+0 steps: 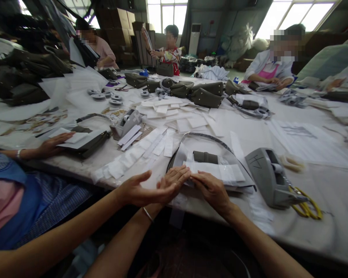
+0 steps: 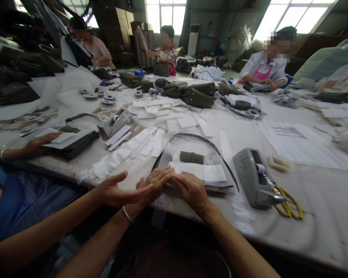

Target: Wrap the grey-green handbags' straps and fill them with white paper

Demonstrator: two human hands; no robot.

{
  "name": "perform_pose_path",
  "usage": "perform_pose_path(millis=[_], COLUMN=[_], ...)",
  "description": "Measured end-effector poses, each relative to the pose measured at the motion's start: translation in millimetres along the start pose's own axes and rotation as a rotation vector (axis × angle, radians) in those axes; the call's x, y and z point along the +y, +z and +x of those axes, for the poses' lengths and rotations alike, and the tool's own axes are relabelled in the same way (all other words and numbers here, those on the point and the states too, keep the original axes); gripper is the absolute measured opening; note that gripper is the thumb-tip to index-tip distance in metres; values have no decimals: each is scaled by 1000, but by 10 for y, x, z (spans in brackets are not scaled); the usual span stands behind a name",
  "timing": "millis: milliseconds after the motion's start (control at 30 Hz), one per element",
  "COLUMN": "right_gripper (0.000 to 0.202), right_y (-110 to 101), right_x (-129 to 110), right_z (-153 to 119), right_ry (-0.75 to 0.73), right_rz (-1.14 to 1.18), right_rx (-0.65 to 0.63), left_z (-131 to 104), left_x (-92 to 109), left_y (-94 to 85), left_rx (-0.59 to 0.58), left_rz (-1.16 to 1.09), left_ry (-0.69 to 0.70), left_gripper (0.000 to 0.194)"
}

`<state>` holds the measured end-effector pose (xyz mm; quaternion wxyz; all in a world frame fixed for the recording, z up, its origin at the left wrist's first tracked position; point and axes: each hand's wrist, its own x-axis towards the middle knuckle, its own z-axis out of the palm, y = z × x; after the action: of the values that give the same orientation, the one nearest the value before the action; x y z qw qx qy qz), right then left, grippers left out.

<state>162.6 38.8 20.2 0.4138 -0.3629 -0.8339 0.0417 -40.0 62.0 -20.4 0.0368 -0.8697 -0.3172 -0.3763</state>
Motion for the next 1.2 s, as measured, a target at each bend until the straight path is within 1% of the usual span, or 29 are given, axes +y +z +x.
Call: perform_pose_path(millis=[67, 167, 233, 367, 433, 533, 600, 667, 733, 800, 867, 900, 967, 1000, 1067, 1133, 1200], right_gripper=[18, 13, 11, 10, 12, 12, 12, 14, 17, 21, 30, 35, 42, 41, 34, 25, 22], right_y=[29, 67, 91, 142, 160, 144, 97, 35, -9, -1, 67, 120, 237, 291, 367, 383, 338], right_x=[-16, -31, -32, -24, -20, -25, -51, -113, -211, -324, -421, -454, -489, -493, -483, -457, -419], right_z=[26, 44, 38, 2, -4, 16, 19, -27, -143, -310, -477, -540, -605, -605, -556, -480, -418], right_ry=[36, 36, 42, 31, 18, 3, -6, -33, -81, -133, -163, -166, -143, -124, -95, -83, -49], right_rz=[-9, -36, -66, -122, -150, -169, -144, -95, -40, -24, -72, -114, -180, -187, -134, -31, 68], right_rx=[32, -29, -59, -72, -73, -61, -54, -53, -103, -210, -312, -335, -322, -299, -249, -193, -141], left_z=[1, 16, 30, 63, 76, 79, 73, 64, 57, 51, 45, 42, 35, 30, 21, 14, 9], left_x=[-10, -8, 1, 22, 25, 24, 26, 31, 37, 43, 46, 46, 43, 41, 35, 29, 26], left_y=[11, -12, -67, -183, -185, -121, -81, -68, -77, -90, -92, -89, -76, -69, -60, -56, -57], left_rx=[12, 6, -35, -123, -94, 9, 52, 60, 60, 56, 49, 45, 46, 46, 40, 26, 19], left_rz=[-11, -51, -96, -220, -255, -221, -157, -97, -63, -46, -36, -33, -29, -27, -23, -25, -25], left_ry=[-11, -32, -44, -109, -140, -130, -101, -69, -43, -27, -25, -25, -24, -23, -29, -35, -37], left_gripper=[33, 34, 36, 44, 36, 18, 15, 15, 16, 17, 17, 17, 18, 18, 19, 20, 20])
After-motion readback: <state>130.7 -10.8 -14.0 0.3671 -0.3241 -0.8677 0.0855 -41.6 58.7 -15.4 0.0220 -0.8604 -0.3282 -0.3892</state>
